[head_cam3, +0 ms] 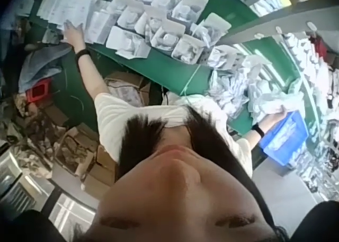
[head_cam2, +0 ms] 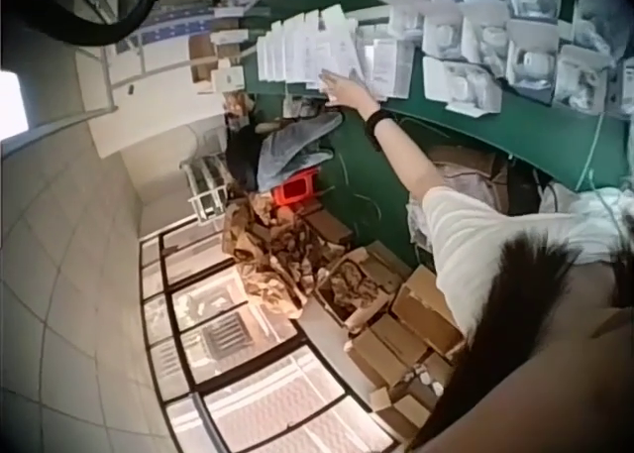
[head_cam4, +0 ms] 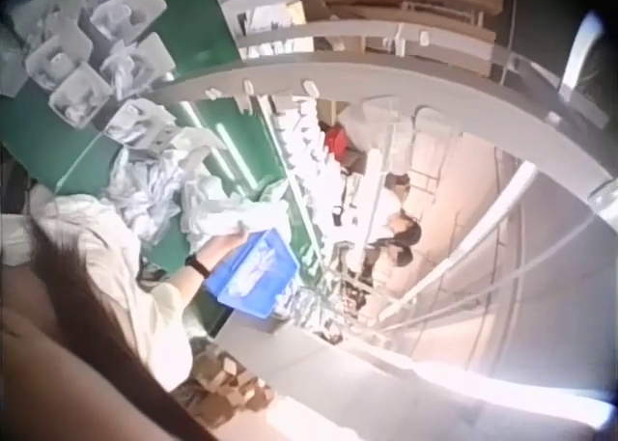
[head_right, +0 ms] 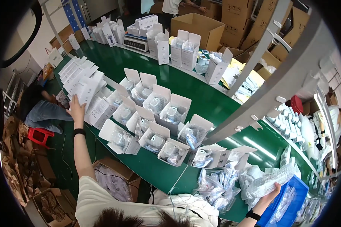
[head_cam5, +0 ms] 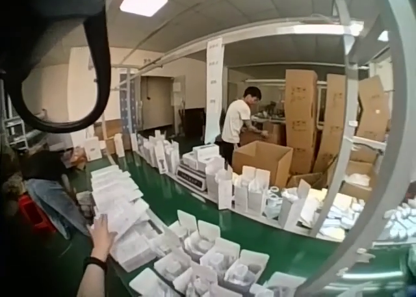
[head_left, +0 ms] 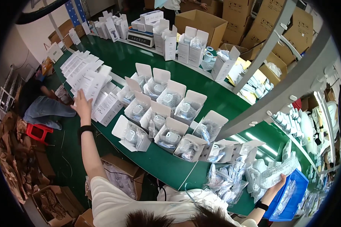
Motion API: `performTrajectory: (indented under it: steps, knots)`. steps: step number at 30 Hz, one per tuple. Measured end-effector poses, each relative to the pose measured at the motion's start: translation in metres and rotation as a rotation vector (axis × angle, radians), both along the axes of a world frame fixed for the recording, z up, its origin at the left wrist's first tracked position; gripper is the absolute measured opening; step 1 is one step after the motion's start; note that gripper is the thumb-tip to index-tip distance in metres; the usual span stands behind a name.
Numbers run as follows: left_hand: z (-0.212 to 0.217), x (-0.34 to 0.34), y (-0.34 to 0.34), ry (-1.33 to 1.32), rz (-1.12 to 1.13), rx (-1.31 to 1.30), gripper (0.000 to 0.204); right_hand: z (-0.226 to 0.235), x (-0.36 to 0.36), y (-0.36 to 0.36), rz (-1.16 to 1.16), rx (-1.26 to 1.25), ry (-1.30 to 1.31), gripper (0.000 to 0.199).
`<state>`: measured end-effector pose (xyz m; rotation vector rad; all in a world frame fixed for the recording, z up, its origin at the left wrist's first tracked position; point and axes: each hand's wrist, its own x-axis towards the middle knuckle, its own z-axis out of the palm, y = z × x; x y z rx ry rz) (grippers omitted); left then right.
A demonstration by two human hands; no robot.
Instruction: The person packages thermometers into boxes by hand, adding small plastic bags from a blue bin and inserting instruction manuals. They repeat this process for multiple units, occasionally moving items on the table to reach others.
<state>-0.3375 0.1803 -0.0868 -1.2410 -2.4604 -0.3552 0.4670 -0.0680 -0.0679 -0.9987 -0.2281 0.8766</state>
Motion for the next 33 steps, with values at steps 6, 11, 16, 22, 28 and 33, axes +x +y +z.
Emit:
performTrajectory:
  steps: [6, 11, 16, 22, 28, 33]
  knots:
    - [0.118, 0.154, -0.146, -0.159, -0.294, 0.721, 0.094, 0.052, -0.106, 0.003, 0.459, 0.141, 0.037, 0.072]
    - [0.105, 0.338, -0.230, -0.262, -0.895, 0.394, 0.099, 0.042, -0.171, -0.005, 0.827, 0.259, 0.080, 0.092]
    - [0.082, 0.414, -0.252, -0.601, -1.227, 0.157, 0.073, 0.052, -0.182, -0.017, 0.648, 0.050, -0.027, 0.091]
    - [0.059, 0.428, -0.231, -1.353, -1.476, -0.286, 0.058, 0.029, -0.162, -0.028, 0.702, -0.045, -0.161, 0.092]
    - [0.038, 0.440, -0.213, -1.275, -1.570, 0.014, 0.069, 0.017, -0.132, -0.029, 0.598, 0.214, 0.352, 0.078]
    - [0.034, 0.446, -0.211, -0.984, -1.621, -0.134, 0.086, 0.012, -0.083, -0.035, 0.477, 0.384, 0.205, 0.048]
